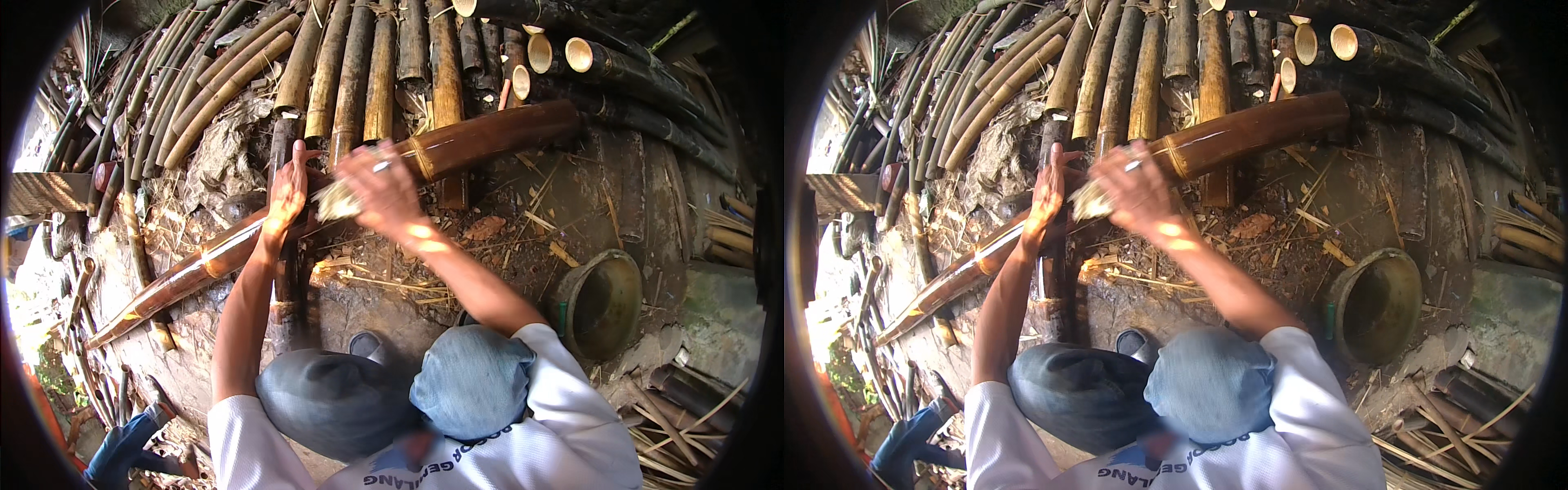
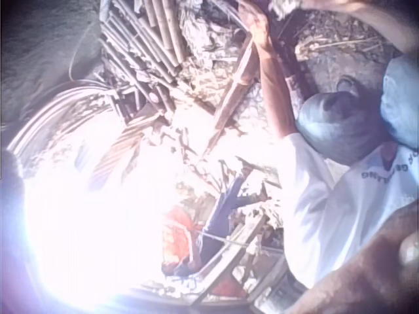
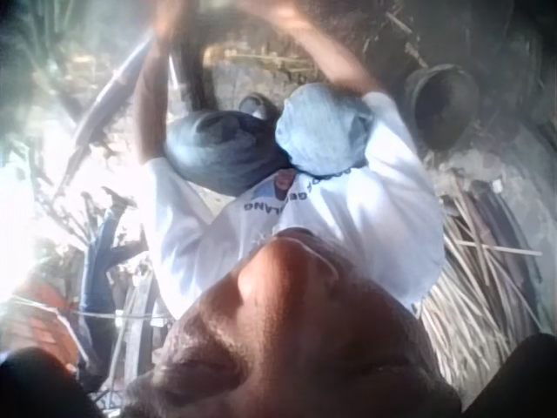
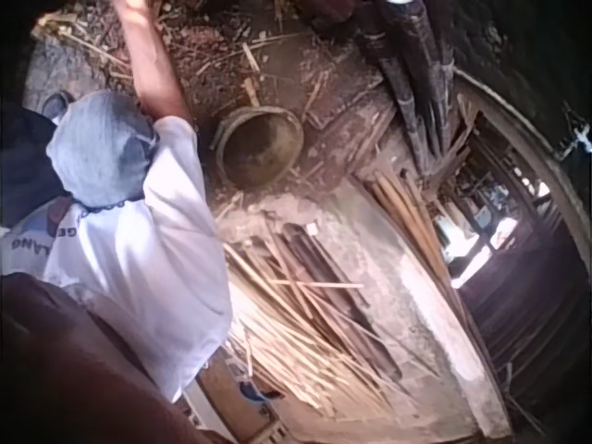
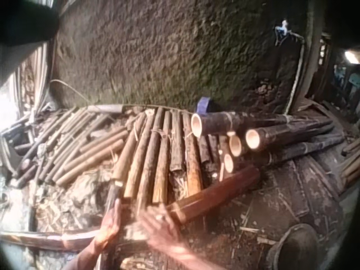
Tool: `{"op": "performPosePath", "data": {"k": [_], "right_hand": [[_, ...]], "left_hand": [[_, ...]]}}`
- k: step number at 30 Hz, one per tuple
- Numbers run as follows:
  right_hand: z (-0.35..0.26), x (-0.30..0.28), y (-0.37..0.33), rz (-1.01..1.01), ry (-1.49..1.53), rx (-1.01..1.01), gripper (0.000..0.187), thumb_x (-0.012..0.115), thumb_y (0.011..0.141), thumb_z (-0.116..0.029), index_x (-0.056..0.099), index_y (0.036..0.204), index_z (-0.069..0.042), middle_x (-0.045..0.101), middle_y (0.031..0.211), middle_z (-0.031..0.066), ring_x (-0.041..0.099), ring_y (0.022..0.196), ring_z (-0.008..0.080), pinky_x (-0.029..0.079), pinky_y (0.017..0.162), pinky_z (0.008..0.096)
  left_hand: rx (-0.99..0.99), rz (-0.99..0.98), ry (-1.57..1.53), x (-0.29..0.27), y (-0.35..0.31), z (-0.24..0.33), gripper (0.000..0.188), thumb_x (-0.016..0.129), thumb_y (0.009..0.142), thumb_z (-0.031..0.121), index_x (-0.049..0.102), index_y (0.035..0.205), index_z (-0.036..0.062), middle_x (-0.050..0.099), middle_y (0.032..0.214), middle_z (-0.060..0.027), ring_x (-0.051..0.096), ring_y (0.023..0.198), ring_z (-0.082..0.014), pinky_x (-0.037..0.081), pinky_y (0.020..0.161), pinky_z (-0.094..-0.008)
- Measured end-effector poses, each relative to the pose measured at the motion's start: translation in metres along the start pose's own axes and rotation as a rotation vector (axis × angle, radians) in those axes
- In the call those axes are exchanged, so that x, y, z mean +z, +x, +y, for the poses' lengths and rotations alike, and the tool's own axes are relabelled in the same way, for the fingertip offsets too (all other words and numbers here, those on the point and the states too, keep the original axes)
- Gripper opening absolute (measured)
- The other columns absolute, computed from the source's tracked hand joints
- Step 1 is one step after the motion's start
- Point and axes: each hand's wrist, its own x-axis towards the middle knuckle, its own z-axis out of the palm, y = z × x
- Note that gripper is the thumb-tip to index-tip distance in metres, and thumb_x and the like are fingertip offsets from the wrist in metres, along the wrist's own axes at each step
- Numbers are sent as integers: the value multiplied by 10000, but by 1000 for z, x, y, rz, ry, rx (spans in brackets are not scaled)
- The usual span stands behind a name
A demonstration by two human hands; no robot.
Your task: The person sits on the ground and rubs a long bamboo pole with a cloth, repeatedly dipping the cloth into a bucket of liquid. The person rotates the pole to cover different sections and continues the rubbing motion along its length.
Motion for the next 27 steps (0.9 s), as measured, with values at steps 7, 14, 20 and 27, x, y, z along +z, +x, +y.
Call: {"op": "performPosePath", "data": {"k": [7,14,20,27], "right_hand": [[243,-148,-71,182,-207,497,559,683,888,4,598,1433,-88,555,1477,226,478,1421,383,455,1144,425],[256,-287,-235,633,135,1173,498,667,1008,-437,721,1202,18,759,1071,127,715,892,223,544,835,384],[161,-353,-391,467,289,1693,544,696,979,-429,669,1287,19,726,1157,129,719,955,243,616,765,381],[193,-263,-552,-653,-194,1010,524,742,907,-270,623,1349,-16,712,1194,220,691,1115,368,520,968,428]], "left_hand": [[28,22,519,31,2,0,700,240,1076,637,733,1246,171,737,1069,-231,665,1079,-464,502,961,-543],[-35,8,558,19,-10,11,693,255,1077,633,743,1219,162,735,1086,-231,673,1068,-457,516,947,-537],[40,-115,705,17,-9,-2,580,327,1091,549,655,1338,139,714,1125,-243,656,1067,-468,514,929,-550],[190,-433,879,19,28,-14,477,277,1124,292,373,1587,233,665,1285,-240,662,1107,-467,538,872,-565]]}}
